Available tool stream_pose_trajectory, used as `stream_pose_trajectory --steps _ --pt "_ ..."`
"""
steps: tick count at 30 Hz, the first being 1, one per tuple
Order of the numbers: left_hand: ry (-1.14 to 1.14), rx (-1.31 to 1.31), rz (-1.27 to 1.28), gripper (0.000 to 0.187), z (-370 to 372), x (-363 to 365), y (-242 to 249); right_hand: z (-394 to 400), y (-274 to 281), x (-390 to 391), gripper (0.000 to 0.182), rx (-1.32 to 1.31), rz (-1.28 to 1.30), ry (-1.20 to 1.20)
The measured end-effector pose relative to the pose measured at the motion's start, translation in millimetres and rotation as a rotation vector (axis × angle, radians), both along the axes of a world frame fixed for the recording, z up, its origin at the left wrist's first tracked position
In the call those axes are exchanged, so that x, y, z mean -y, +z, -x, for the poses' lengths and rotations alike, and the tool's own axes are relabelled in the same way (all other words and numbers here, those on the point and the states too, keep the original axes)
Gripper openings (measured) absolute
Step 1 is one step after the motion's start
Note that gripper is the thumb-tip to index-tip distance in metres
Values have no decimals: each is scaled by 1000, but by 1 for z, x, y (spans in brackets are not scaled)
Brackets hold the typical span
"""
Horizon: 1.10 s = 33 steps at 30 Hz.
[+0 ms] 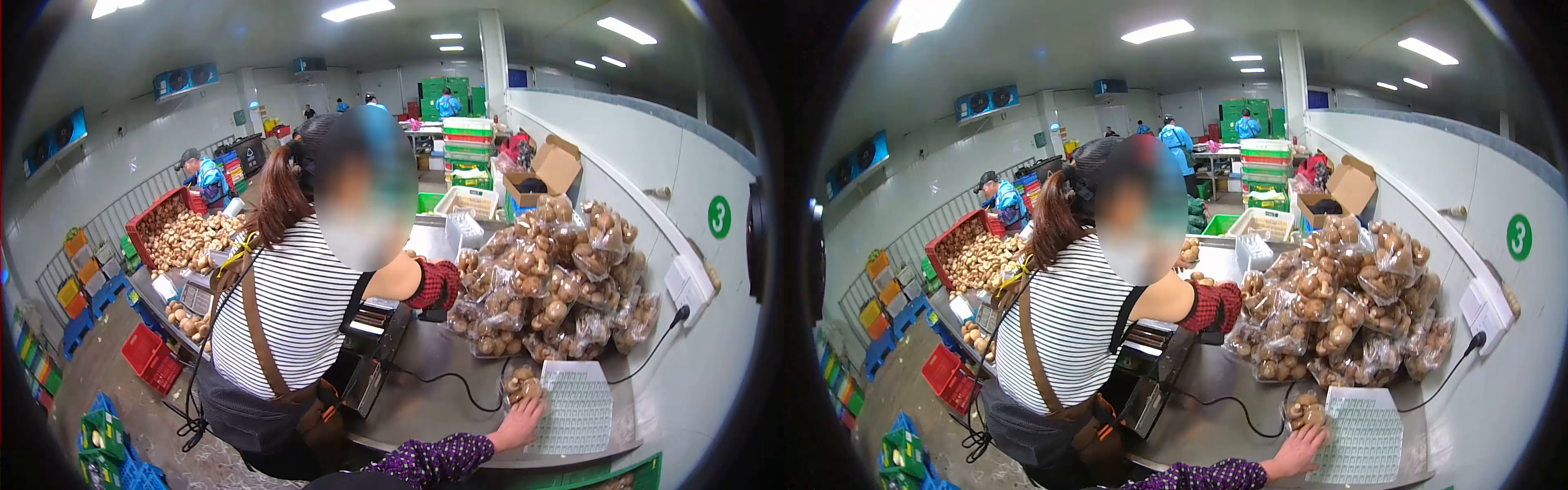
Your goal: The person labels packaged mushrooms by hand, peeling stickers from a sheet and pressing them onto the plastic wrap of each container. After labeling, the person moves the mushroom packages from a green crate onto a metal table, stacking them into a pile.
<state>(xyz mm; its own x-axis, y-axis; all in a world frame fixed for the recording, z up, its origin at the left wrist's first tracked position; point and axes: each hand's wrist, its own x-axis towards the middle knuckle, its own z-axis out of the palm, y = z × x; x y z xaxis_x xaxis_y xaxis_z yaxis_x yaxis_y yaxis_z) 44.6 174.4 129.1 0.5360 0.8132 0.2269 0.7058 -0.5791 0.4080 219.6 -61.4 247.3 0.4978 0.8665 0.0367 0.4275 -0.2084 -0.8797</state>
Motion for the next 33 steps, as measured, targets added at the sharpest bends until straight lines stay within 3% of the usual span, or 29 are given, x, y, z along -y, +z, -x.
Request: stream_pose_trajectory --steps 2,4,5,6,7,9,10,13,15,17,21,22,29,33 --pt "1 -69 -12 82 0 4 -24 33 24 -47 26 84 -9 201" --pt "27 -72 -89 80 6 6 -18 76 54 -96 26 89 -58 418" --pt "35 -75 -123 80 7 9 -19 91 56 -116 26 29 -93 527" --pt "81 106 -283 68 2 -1 -36 100 42 -140 27 102 -229 578" --pt "16 26 -166 65 -1 -12 -53 108 27 -166 29 176 -365 628" --pt "-102 -130 79 59 3 -22 -49 115 -5 -203 29 171 -436 586" --pt "-102 -64 65 58 -1 -29 -65 113 -22 -216 29 169 -467 567" --pt "108 -19 -343 57 -13 -47 -113 81 -110 -237 28 378 -370 513" --pt "56 -11 -311 58 -2 -42 -87 82 -109 -235 25 193 -306 453" --pt "20 -105 -141 58 5 -41 -57 80 -97 -239 24 147 -245 434" --pt "-70 -2 -27 61 15 -46 -37 83 -90 -244 23 177 -314 405" --pt "-62 -5 4 71 17 -47 -25 81 -93 -246 21 131 -313 401" --pt "-65 209 -44 77 35 -78 -8 53 -103 -257 16 -215 -238 178" --pt "16 331 -51 68 42 -91 4 31 -105 -259 22 -404 62 25"
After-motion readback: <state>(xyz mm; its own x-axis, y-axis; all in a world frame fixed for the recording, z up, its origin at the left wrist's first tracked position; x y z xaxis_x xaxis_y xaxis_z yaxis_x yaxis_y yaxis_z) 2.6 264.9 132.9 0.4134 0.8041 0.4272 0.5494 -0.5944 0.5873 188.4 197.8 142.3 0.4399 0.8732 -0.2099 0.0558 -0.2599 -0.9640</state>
